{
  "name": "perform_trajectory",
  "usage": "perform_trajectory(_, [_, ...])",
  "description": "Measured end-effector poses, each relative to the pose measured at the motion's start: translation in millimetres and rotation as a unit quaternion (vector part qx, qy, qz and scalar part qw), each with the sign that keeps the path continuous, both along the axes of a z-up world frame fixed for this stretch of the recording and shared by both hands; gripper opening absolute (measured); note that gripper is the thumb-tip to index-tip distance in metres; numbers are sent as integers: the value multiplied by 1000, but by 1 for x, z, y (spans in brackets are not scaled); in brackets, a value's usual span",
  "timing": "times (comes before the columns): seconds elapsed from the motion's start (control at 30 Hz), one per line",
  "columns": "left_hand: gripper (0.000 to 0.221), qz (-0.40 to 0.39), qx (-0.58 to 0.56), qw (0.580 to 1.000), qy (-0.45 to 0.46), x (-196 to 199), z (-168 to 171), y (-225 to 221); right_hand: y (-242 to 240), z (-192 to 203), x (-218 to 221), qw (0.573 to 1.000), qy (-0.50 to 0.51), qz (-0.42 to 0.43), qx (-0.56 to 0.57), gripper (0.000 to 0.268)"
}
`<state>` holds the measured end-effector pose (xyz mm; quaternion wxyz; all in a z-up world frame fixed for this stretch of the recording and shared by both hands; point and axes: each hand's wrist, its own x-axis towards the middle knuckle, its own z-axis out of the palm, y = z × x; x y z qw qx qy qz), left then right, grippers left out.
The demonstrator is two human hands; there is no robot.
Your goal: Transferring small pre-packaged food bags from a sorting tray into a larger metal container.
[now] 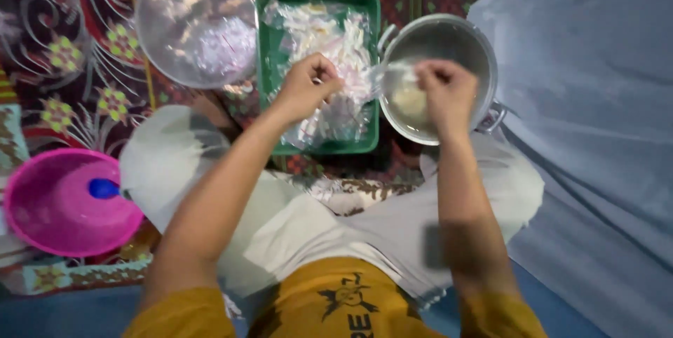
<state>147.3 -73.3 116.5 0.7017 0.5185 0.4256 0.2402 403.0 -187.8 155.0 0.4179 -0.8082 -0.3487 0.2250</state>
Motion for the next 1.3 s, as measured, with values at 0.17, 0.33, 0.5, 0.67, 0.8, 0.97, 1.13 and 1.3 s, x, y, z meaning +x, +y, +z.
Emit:
perform_trajectory(0.17, [13, -5, 40, 999, 29, 2, -9, 2, -25, 7, 49, 981, -182, 12, -71, 11])
perform_trajectory(0.33, [10, -72, 99, 992, 13, -8, 28, 0, -31, 30, 37, 972, -225, 25, -66, 14])
perform_trajectory(0.5, [10, -75, 137, 988, 13, -9, 32, -1, -38, 16, 47, 979, -178, -1, -97, 7])
perform_trajectory(0.67, [11, -84, 129, 987, 46, -10, 34, -3, -40, 11, 48, 976, -202, 10, -83, 5])
perform_trajectory(0.8, [11, -92, 137, 984, 59, -10, 36, -4, -37, 20, 41, 975, -200, -6, -92, 9])
perform_trajectory(0.97, [12, -93, 150, 983, 57, -10, 35, -4, -38, 12, 46, 968, -234, 0, -92, 7])
perform_trajectory(1.13, [12, -93, 159, 980, 72, -9, 38, -6, -32, 17, 39, 990, -111, -16, -82, 21])
perform_trajectory(1.3, [19, -157, 124, 966, 160, -4, 43, -8, -25, 0, 35, 952, 302, 36, -33, 22])
